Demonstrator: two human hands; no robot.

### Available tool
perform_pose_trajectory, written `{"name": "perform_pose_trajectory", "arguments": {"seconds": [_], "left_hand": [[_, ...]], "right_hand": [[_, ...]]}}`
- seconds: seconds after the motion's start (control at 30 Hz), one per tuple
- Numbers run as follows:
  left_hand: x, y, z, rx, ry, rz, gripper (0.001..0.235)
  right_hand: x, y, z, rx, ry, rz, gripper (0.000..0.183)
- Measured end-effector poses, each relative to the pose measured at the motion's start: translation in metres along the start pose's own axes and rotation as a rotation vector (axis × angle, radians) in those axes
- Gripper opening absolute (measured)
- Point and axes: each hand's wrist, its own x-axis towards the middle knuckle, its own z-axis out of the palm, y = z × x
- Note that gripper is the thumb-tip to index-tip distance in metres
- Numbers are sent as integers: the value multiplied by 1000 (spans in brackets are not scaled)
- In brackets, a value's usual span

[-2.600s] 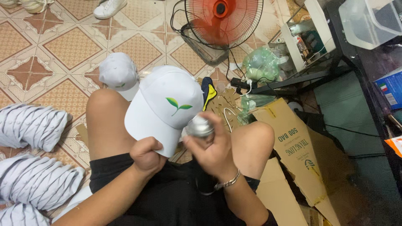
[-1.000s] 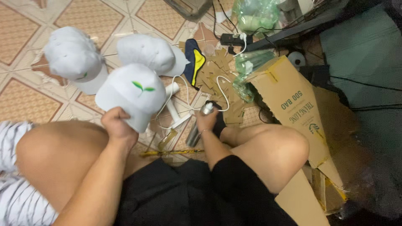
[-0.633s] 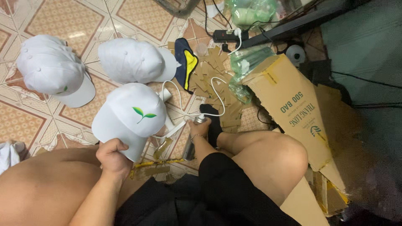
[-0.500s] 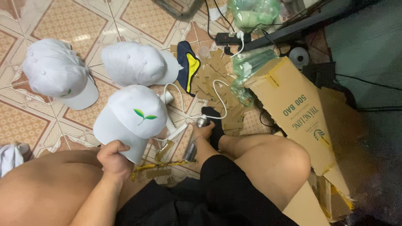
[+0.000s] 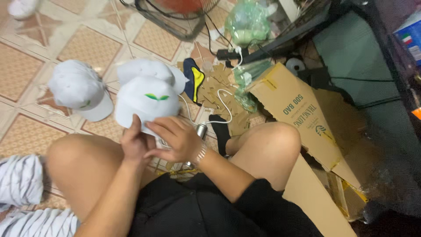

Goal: The person sits on the floor and cleans white baseball caps. They wipe the inside and outside of the caps with a cloth, use a hairdryer to dry the surface, and apply a spray from a can. The person handles multiple caps one at a time.

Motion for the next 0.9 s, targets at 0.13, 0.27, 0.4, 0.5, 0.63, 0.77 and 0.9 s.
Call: {"name": "perform_pose_trajectory", "arguments": {"seconds": [0.13,0.27,0.4,0.5,0.63,0.77,0.9], "left_hand": [[-54,2,45,266,-176,102,70],[-126,6,79,1322,-242,623,68],[-191,16,95,2190,-332,920,63],[-211,19,107,2335,-240,838,70],[-214,26,115,2626,-340,591,82],[-192,40,103,2739,-497,358,87],[-169,36,87,2707,-518,667,53]], "right_hand": [[-4,-51,-42,-143,149,52,36],[-33,-91,-84,126,323,555,10],[-57,-118,-111,429,235,699,18],[-65,-122,-112,629,162,816,22],[-78,-121,-103,733,147,936,24],[-71,-114,-90,686,127,905,24],[-65,-112,-90,578,121,859,21]]}}
